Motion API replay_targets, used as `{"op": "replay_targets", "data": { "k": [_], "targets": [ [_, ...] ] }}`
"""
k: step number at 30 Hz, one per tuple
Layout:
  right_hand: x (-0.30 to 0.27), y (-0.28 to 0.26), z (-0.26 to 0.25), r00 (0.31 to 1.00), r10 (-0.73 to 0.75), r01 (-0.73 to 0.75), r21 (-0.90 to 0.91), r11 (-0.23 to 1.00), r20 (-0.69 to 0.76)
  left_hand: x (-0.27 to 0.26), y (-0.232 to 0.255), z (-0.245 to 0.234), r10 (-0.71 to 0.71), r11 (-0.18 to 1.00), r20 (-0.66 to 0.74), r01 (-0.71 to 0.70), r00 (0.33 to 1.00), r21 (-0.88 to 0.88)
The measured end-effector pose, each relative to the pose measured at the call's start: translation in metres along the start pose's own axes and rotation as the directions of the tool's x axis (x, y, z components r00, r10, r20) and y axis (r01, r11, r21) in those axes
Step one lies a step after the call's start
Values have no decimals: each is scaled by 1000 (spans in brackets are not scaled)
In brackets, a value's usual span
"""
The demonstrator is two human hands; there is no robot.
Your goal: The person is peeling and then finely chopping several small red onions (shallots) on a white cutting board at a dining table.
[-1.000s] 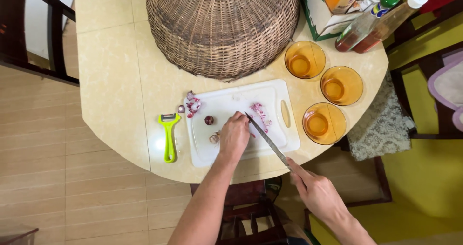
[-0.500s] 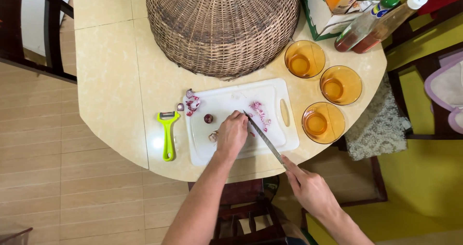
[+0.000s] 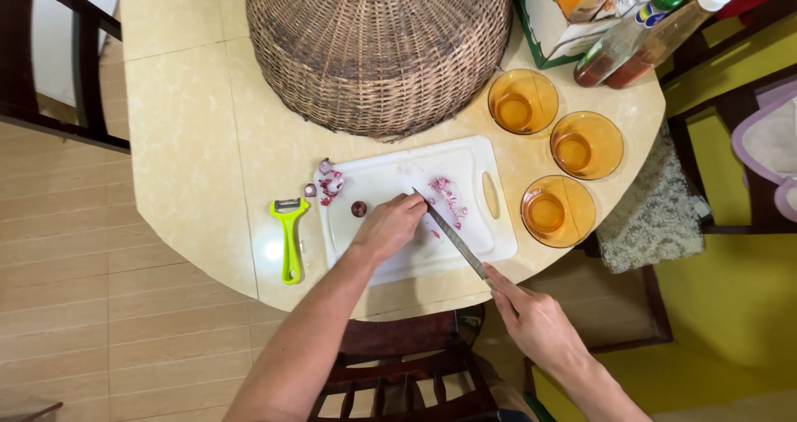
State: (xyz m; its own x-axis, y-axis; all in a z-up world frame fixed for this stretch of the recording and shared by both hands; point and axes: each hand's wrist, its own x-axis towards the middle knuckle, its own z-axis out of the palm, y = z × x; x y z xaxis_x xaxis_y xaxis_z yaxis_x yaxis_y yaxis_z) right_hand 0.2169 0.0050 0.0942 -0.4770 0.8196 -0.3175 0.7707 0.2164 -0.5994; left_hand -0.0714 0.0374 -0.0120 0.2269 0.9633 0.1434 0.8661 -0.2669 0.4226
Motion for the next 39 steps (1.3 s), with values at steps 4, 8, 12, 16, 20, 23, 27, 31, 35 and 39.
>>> {"op": "replay_targets", "data": {
  "k": [4, 8, 12, 16, 20, 23, 27, 31, 35, 39],
  "targets": [
    [1, 5, 8, 994, -92, 93, 3, 996, -55, -3, -5, 2, 20, 1000, -2, -20, 1000, -11],
    [0, 1, 11, 995, -82, 80, -31, 996, -61, -6, -6, 6, 32, 999, -65, -35, 997, -42],
    [-2, 2, 15, 997, -61, 57, -81, 995, -43, -5, -4, 11, 24, 999, -54, -26, 998, -37],
    [-13, 11, 22, 997, -57, 54, -75, 996, -45, -5, -5, 4, 25, 1000, -56, -26, 998, -18],
    [-27, 15, 21, 996, -63, 61, -34, 998, -70, -9, -2, 6, 20, 998, -97, -27, 995, -65],
    [-21, 6, 18, 998, -19, 17, -30, 999, -64, -6, -6, 10, 3, 998, -71, -8, 998, -60],
    [-12, 3, 19, 997, -38, 38, -12, 999, -64, -8, -8, 10, 12, 999, -85, -16, 996, -47],
    [-4, -3, 22, 999, -21, 19, -64, 998, -34, -10, -8, 12, 23, 998, -122, -30, 992, -53],
    [-9, 6, 29, 999, -20, 16, -92, 996, -43, -8, -8, 10, 15, 997, -123, -24, 992, -68],
    [-24, 16, 33, 987, -102, 96, -52, 994, -126, -12, -5, 7, -19, 992, -128, 2, 992, -129]
  ]
}}
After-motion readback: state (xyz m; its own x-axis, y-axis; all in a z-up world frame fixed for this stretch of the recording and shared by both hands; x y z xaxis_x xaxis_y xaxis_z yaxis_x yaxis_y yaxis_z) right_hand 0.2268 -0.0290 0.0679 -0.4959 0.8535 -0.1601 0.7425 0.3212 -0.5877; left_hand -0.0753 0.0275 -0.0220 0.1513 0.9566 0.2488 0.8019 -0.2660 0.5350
